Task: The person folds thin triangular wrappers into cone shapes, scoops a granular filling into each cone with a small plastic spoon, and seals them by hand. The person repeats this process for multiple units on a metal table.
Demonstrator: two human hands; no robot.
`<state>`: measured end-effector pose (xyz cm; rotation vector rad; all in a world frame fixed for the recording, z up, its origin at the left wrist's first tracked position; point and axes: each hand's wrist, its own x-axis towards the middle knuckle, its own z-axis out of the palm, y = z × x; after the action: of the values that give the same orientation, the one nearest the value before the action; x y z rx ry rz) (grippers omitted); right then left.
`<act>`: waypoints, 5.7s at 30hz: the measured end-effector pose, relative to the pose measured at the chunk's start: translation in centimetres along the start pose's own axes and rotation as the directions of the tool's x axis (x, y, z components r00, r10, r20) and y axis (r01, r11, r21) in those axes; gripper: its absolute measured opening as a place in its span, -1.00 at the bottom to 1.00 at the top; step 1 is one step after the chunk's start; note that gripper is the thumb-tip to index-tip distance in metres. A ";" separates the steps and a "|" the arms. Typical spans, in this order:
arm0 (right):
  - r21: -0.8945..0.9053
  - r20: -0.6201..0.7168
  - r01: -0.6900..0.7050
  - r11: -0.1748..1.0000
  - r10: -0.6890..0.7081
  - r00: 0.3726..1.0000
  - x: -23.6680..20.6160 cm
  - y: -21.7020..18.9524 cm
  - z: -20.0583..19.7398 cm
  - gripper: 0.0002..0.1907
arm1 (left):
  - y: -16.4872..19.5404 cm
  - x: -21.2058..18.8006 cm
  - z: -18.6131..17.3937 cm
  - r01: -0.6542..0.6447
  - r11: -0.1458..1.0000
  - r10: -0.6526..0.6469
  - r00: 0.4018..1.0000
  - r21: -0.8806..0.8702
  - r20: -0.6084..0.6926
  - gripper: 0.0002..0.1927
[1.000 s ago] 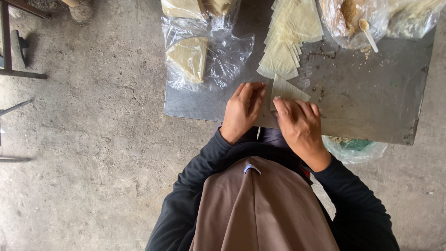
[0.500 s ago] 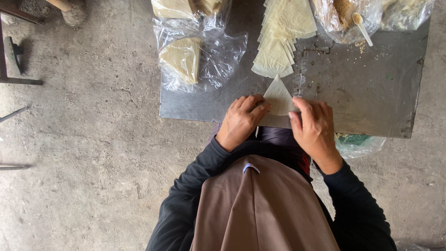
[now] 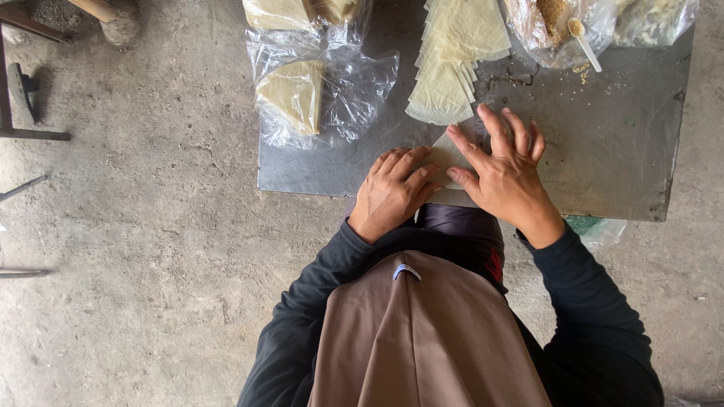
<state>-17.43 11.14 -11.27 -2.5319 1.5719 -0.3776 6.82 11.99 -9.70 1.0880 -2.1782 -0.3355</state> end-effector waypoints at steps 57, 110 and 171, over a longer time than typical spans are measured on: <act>-0.043 -0.358 -0.218 0.975 0.189 0.914 0.3 16.8 -2.4 -0.48 | -0.4 0.5 0.6 0.032 0.999 -0.033 0.999 0.042 0.015 -0.64; 0.640 -0.254 -0.368 0.675 0.637 0.727 0.6 24.4 -2.0 -0.52 | 0.1 -0.2 0.6 0.063 0.997 -0.063 0.998 0.047 -0.011 -0.64; -0.303 -0.555 -0.231 0.925 0.026 0.832 8.0 19.0 1.9 -0.87 | 1.5 0.9 2.2 0.400 0.856 -0.426 0.905 -0.327 -0.010 -0.73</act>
<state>-29.84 -4.54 -16.62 -2.7038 2.1803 -0.9435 4.02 12.11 -10.22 1.3478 -1.7224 -0.7933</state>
